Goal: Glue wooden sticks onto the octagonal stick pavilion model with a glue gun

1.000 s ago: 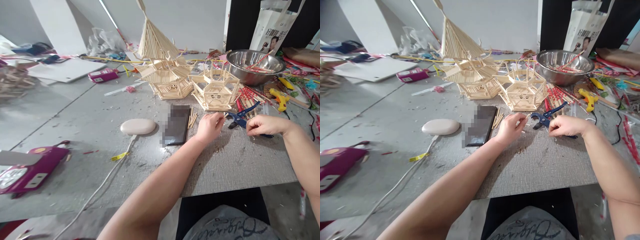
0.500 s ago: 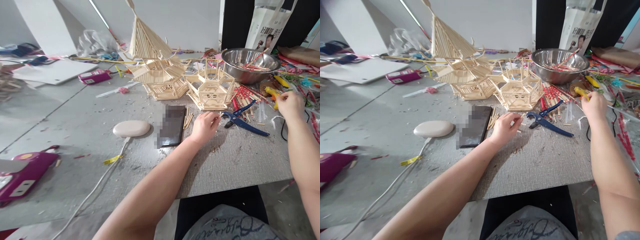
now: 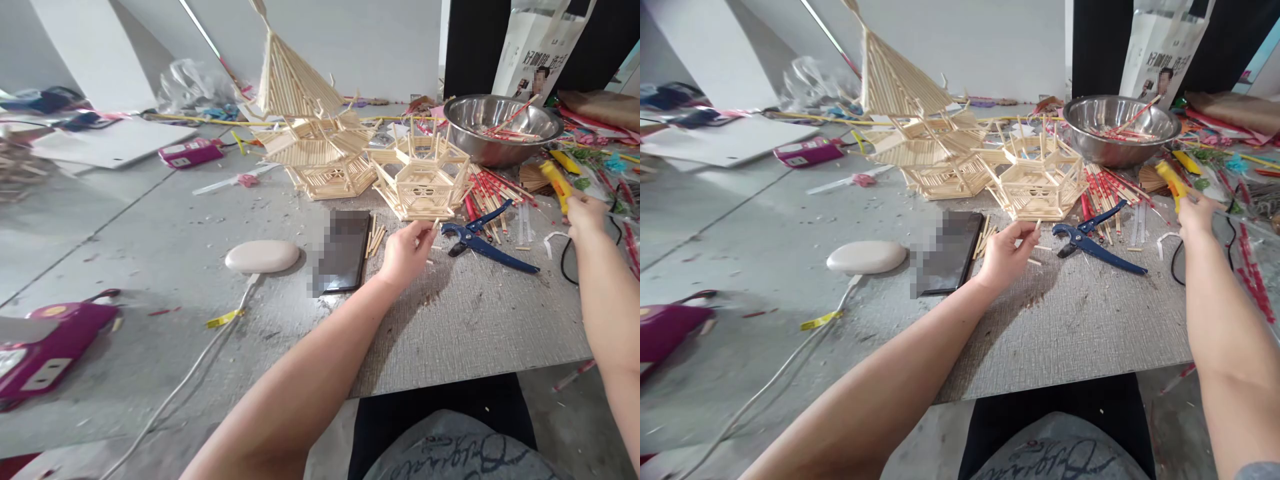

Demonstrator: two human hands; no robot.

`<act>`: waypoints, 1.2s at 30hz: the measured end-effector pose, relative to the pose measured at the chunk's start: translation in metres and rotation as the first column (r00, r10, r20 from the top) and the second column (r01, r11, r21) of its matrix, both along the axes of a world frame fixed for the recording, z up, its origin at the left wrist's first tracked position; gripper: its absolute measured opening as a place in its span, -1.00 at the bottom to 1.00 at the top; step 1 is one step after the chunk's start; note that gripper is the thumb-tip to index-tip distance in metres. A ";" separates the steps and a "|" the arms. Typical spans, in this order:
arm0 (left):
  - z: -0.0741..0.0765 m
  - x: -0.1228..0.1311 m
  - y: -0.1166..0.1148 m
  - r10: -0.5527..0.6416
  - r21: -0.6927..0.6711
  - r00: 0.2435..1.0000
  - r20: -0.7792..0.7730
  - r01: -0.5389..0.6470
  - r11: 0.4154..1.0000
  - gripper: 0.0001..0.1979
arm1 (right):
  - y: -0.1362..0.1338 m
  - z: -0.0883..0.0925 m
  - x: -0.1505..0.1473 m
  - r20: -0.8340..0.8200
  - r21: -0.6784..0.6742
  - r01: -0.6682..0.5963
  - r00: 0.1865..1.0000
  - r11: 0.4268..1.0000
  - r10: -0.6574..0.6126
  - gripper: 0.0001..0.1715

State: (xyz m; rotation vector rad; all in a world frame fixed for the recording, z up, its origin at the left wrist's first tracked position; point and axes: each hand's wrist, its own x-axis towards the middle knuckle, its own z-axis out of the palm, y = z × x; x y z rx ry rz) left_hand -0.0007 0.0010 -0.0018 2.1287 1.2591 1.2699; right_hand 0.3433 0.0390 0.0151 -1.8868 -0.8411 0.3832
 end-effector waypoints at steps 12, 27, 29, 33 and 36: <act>0.010 0.003 -0.002 0.019 -0.192 0.969 0.246 0.030 0.981 -0.85 | -0.042 0.046 -0.084 -0.457 0.415 -0.531 0.580 0.739 0.674 -0.73; 0.010 0.004 -0.002 -0.002 -0.289 0.928 0.373 0.119 0.950 -0.85 | -0.062 0.034 -0.125 -0.193 0.232 -0.825 0.479 0.515 0.856 -0.74; 0.008 0.004 -0.001 -0.002 -0.283 0.926 0.377 0.117 0.952 -0.85 | -0.062 0.032 -0.125 -0.182 0.208 -0.829 0.488 0.519 0.854 -0.73; 0.005 0.003 0.000 -0.025 -0.240 0.943 0.333 0.110 0.965 -0.85 | -0.061 0.022 -0.121 -0.118 0.083 -0.836 0.532 0.542 0.838 -0.68; 0.004 0.003 -0.001 -0.047 -0.185 0.960 0.278 0.101 0.978 -0.84 | -0.060 0.016 -0.119 -0.074 0.026 -0.827 0.558 0.561 0.826 -0.67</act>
